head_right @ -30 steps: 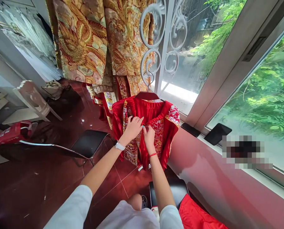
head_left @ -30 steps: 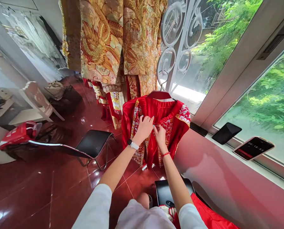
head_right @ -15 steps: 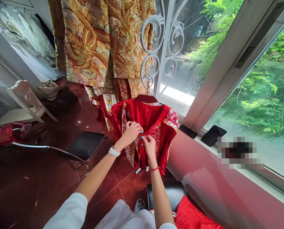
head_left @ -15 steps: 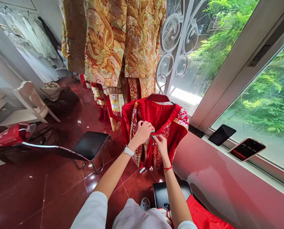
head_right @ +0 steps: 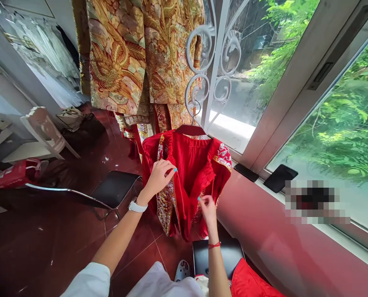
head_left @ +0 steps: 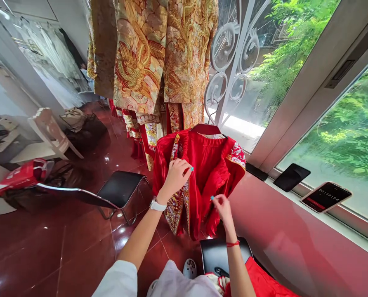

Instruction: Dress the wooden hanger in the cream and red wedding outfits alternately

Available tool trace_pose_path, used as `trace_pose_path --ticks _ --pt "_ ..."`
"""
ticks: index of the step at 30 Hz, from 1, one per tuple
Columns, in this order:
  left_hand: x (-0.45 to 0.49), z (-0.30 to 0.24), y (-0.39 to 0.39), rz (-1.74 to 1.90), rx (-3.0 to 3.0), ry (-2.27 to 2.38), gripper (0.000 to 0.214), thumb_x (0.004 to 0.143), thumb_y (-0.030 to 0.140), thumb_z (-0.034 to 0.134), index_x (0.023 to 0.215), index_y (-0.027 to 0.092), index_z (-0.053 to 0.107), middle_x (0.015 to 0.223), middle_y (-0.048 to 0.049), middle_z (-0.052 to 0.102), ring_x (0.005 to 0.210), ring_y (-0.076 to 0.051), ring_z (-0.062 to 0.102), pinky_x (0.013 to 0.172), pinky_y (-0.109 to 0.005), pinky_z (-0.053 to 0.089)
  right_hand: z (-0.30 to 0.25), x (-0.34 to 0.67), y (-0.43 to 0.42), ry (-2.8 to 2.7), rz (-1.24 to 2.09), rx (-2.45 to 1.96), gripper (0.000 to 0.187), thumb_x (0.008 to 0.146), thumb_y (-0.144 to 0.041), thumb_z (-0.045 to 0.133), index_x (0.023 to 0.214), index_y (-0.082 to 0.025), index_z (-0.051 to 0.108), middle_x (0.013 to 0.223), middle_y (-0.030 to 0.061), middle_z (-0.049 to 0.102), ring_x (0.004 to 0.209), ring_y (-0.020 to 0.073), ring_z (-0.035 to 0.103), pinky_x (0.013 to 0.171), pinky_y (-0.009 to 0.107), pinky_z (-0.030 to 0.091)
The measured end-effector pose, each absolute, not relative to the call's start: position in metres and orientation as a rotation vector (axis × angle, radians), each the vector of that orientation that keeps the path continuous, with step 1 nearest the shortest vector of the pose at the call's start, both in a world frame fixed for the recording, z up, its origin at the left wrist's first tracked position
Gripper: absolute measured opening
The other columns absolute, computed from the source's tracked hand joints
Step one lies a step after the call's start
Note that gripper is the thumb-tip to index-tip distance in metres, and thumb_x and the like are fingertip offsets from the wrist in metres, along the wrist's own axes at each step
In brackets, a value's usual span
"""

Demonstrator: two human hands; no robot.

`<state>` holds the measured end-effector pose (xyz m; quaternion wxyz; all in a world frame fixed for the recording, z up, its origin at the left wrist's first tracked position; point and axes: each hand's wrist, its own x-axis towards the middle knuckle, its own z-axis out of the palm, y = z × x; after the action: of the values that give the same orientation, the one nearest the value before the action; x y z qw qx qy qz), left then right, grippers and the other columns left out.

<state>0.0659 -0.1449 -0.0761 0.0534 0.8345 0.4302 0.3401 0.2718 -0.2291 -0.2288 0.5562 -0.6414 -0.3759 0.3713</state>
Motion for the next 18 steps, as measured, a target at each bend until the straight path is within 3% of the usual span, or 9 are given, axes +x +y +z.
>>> trace_pose_path --ticks 2,5,8,13,16,18 --pt "0.078 -0.074 -0.133 1.182 2.37 1.493 0.017 0.095 0.032 0.057 0.105 0.021 0.065 0.103 -0.0074 0.068 0.099 -0.025 0.061 0.092 -0.042 0.047 -0.196 0.28 -0.208 -0.821 0.435 -1.575 0.05 0.072 -0.059 0.068 0.1 -0.02 0.055 0.093 0.0081 0.059 0.082 0.0228 0.056 0.076 0.038 0.05" --pt "0.1 -0.067 -0.107 1.457 2.109 1.862 0.046 0.087 0.027 0.064 0.131 0.016 0.053 0.124 -0.0186 0.057 0.118 -0.036 0.055 0.1 -0.05 0.044 -0.143 0.278 -0.16 -0.867 0.057 -1.633 0.077 0.066 -0.051 0.077 0.128 -0.017 0.047 0.129 0.022 0.051 0.123 0.0382 0.046 0.107 0.055 0.037" --pt "0.107 -0.065 -0.085 1.577 2.047 1.928 0.052 0.087 0.012 0.054 0.138 0.016 0.048 0.126 -0.0214 0.05 0.124 -0.038 0.05 0.101 -0.055 0.044 -0.113 0.277 -0.122 -0.838 0.148 -1.706 0.096 0.061 -0.04 0.081 0.142 -0.015 0.038 0.135 0.0269 0.046 0.128 0.0453 0.042 0.105 0.063 0.035" --pt "0.084 -0.067 -0.085 1.569 2.295 1.728 0.052 0.084 -0.004 0.037 0.123 0.022 0.061 0.127 -0.0156 0.043 0.123 -0.029 0.048 0.103 -0.047 0.047 -0.108 0.292 -0.099 -0.847 0.35 -1.465 0.07 0.083 -0.037 0.053 0.147 -0.021 0.032 0.125 0.0152 0.058 0.109 0.0285 0.059 0.093 0.043 0.048" --pt "0.071 -0.06 -0.098 1.428 2.449 1.653 0.048 0.086 -0.003 0.036 0.111 0.022 0.068 0.134 -0.0136 0.039 0.125 -0.03 0.045 0.106 -0.048 0.047 -0.108 0.289 -0.091 -0.757 0.184 -1.61 0.089 0.073 -0.043 0.069 0.15 -0.018 0.033 0.13 0.0215 0.053 0.117 0.0363 0.053 0.096 0.05 0.046" --pt "0.063 -0.053 -0.108 1.334 2.53 1.653 0.05 0.087 -0.002 0.037 0.116 0.023 0.07 0.141 -0.013 0.037 0.128 -0.033 0.044 0.107 -0.052 0.046 -0.105 0.288 -0.086 -0.786 0.067 -1.746 0.093 0.067 -0.035 0.075 0.151 -0.016 0.037 0.129 0.0244 0.052 0.119 0.0413 0.049 0.097 0.055 0.041"
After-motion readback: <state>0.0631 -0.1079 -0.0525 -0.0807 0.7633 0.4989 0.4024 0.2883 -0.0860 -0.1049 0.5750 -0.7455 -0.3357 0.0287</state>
